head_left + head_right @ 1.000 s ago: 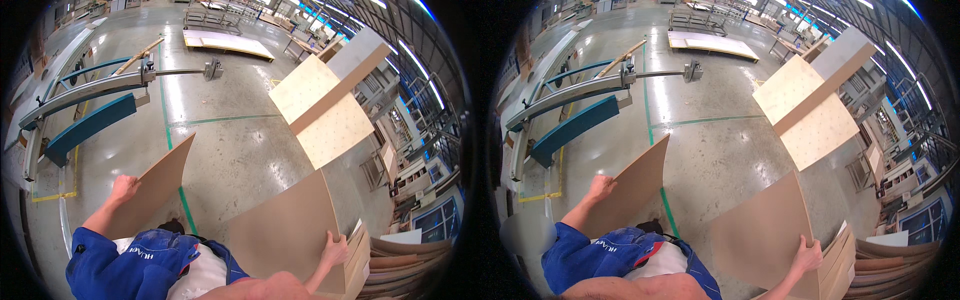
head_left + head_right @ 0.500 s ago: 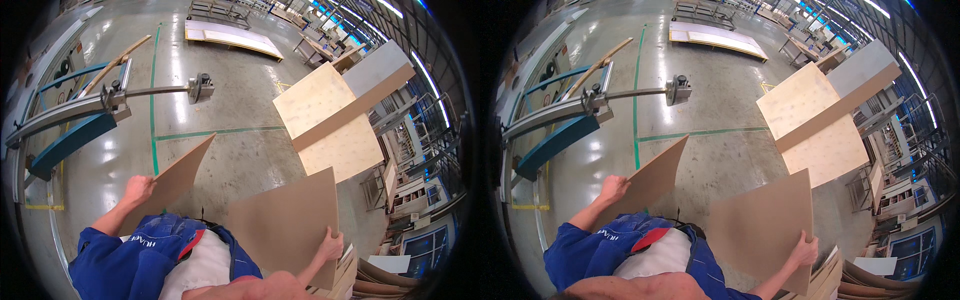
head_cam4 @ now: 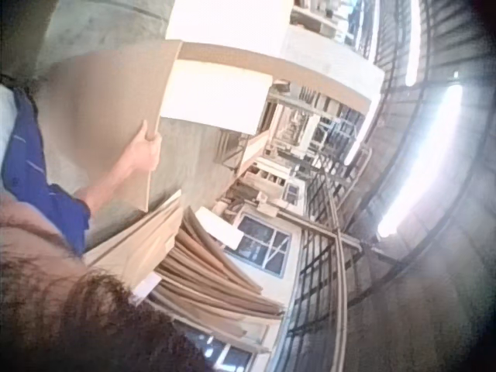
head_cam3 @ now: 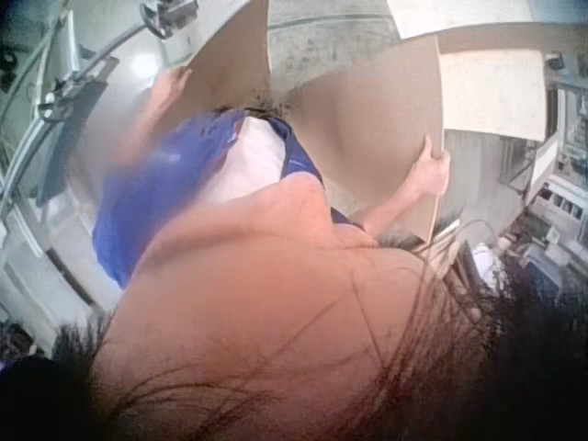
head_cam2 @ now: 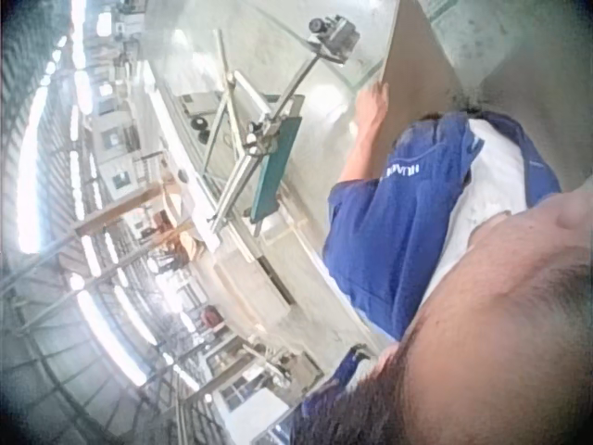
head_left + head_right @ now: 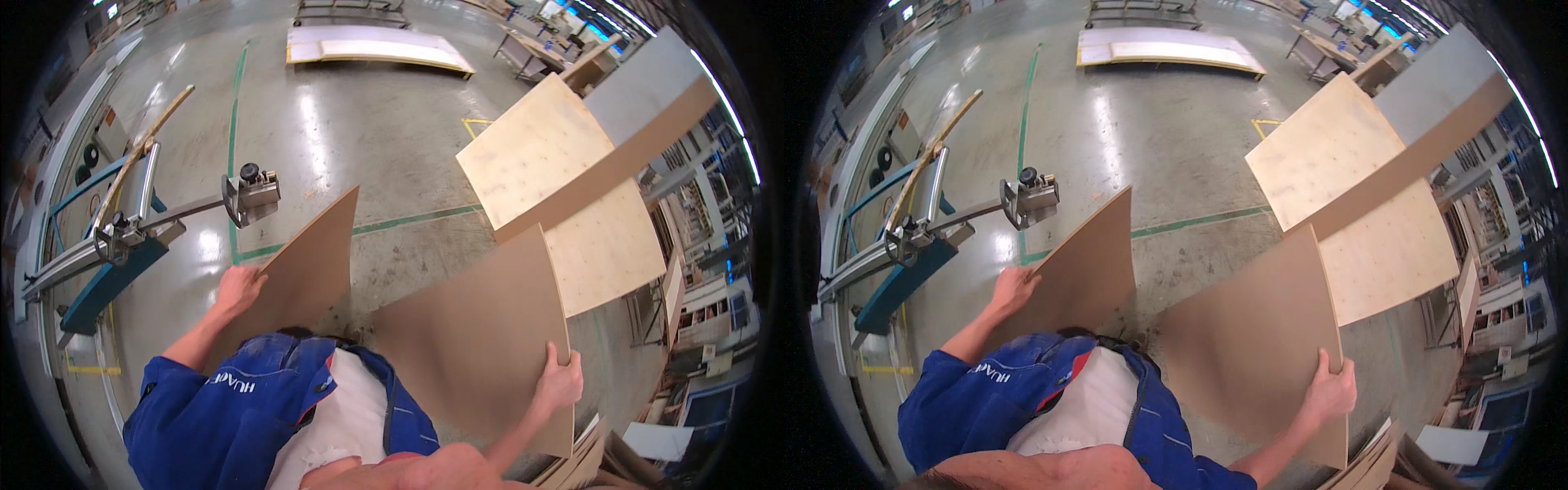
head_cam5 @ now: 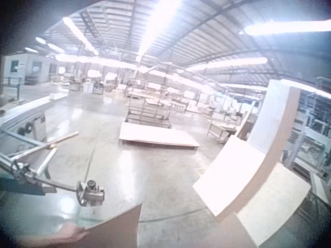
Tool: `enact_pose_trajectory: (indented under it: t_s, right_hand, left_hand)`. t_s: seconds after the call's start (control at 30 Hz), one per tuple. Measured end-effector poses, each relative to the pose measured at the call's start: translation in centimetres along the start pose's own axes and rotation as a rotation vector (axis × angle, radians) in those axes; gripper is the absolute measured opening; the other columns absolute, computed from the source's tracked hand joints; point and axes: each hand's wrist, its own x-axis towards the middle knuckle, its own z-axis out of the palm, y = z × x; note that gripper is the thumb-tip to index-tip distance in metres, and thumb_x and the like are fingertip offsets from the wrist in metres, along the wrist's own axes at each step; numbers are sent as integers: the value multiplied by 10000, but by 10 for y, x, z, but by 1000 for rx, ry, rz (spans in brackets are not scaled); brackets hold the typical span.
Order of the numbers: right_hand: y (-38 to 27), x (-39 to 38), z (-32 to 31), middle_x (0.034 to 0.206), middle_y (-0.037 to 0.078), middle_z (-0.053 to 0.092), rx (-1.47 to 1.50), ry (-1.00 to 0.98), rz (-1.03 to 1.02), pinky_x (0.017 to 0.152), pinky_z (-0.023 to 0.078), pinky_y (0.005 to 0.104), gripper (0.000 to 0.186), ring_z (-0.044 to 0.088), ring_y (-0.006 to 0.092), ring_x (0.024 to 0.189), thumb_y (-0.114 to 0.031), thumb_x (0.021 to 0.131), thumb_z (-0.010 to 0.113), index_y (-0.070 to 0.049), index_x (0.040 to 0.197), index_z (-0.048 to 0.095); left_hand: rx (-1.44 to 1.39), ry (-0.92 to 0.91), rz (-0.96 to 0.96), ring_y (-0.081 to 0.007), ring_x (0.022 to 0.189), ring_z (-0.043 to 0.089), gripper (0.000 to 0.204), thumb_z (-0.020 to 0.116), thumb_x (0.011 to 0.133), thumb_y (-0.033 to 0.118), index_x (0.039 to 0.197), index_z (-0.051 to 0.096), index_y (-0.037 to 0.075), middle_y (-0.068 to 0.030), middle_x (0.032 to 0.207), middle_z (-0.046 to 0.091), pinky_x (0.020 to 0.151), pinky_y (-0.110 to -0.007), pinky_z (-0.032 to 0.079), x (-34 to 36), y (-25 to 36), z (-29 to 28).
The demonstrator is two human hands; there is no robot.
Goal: The person picks up large wood boards, places them onto a table saw, and guides them through the saw to cut them. They repeat this process for multiple boards, moving them from a stack to the saw and then setting the cut pieces aside.
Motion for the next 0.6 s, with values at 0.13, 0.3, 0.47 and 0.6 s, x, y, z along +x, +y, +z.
enact_pose_trajectory:
  t_s: [0.13,0.3,0.47,0.6]
  right_hand:
    - [-59,86,63,706,115,679,18,18,-108,524,455,490,472,631,368,626,-551,674,819,-124,835,699]
    - [-151,184,132,671,132,669,79,-23,-220,541,469,490,528,643,379,640,-629,689,781,-137,868,713]
    - [-246,267,205,690,111,687,37,59,-284,519,461,481,533,636,356,601,-622,687,786,-131,886,727]
    - [-336,325,269,687,103,687,99,137,-332,510,459,474,525,631,342,582,-606,696,792,-128,904,734]
  left_hand:
    - [-33,24,-44,-421,756,648,279,695,854,261,748,656,6,-228,754,656,690,-509,510,56,36,21]
    - [-42,59,-158,-421,744,651,260,693,851,259,764,671,15,-221,763,664,683,-513,516,123,63,26]
    - [-98,113,-246,-432,730,650,248,684,851,257,764,675,25,-236,738,652,671,-523,518,197,77,46]
    - [-68,156,-355,-430,733,651,250,685,849,266,769,676,30,-233,724,647,677,-520,522,269,79,40]
